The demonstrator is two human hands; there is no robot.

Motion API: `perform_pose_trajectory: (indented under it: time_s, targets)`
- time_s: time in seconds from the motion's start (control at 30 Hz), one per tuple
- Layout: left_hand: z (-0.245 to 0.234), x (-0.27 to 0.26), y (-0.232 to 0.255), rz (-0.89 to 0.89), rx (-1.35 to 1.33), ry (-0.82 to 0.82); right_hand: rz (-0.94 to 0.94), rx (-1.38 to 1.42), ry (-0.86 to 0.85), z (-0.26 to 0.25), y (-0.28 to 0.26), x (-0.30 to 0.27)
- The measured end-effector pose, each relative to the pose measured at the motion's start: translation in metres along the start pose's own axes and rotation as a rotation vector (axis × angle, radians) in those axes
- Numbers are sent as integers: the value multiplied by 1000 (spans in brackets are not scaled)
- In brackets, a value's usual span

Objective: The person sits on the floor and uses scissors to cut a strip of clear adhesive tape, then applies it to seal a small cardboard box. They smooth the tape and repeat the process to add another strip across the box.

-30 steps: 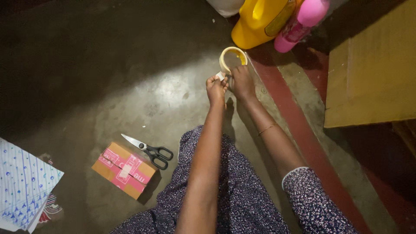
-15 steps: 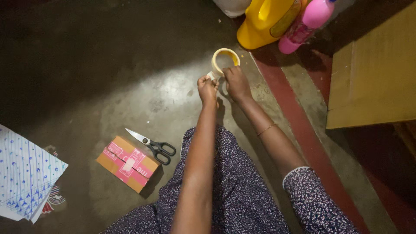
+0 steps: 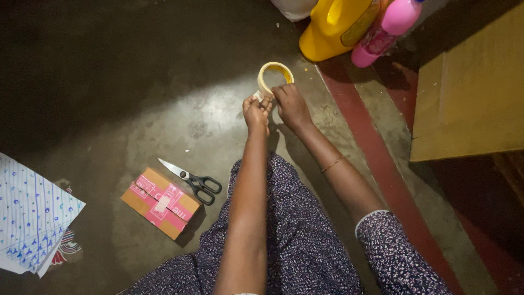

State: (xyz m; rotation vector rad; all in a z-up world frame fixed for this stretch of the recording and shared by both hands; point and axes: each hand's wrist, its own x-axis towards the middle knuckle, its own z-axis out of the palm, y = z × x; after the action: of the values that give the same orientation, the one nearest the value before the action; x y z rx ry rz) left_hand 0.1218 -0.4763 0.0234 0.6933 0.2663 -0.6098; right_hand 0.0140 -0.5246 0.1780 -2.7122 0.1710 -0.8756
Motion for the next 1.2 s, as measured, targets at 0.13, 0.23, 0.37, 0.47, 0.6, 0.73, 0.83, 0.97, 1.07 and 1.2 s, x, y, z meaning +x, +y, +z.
perform_pose_trajectory:
  time_s: [0.13, 0.23, 0.37, 0.47, 0.6, 0.73, 0.83, 0.97, 1.07, 1.2]
  targets:
    - [-8, -5, 7, -5, -2, 11, -7, 20, 2, 0, -8, -1]
    - [-14, -7, 10, 2, -3, 7, -36, 45, 6, 1, -15, -1]
    - [-21, -12, 15, 8, 6, 40, -35, 34, -17, 4, -23, -1]
    - [-29, -15, 19, 11, -11, 53, -66, 31, -27, 8, -28, -4]
    - [-43, -22, 29, 13, -41, 47, -74, 29, -56, 16, -37, -6]
    - [-61, -30, 42, 31, -68, 48, -101, 44, -80, 24, -48, -9]
    - [-73, -34, 56, 9, -64, 81, -127, 64, -96, 30, -59, -11]
    - [-90, -34, 68, 53, -83, 77, -122, 67, -112, 41, -75, -14]
    - [-101, -37, 72, 80, -90, 90, -124, 68, -165, 47, -82, -10]
    - [-114, -43, 77, 97, -93, 114, -142, 22, -194, 54, -95, -11]
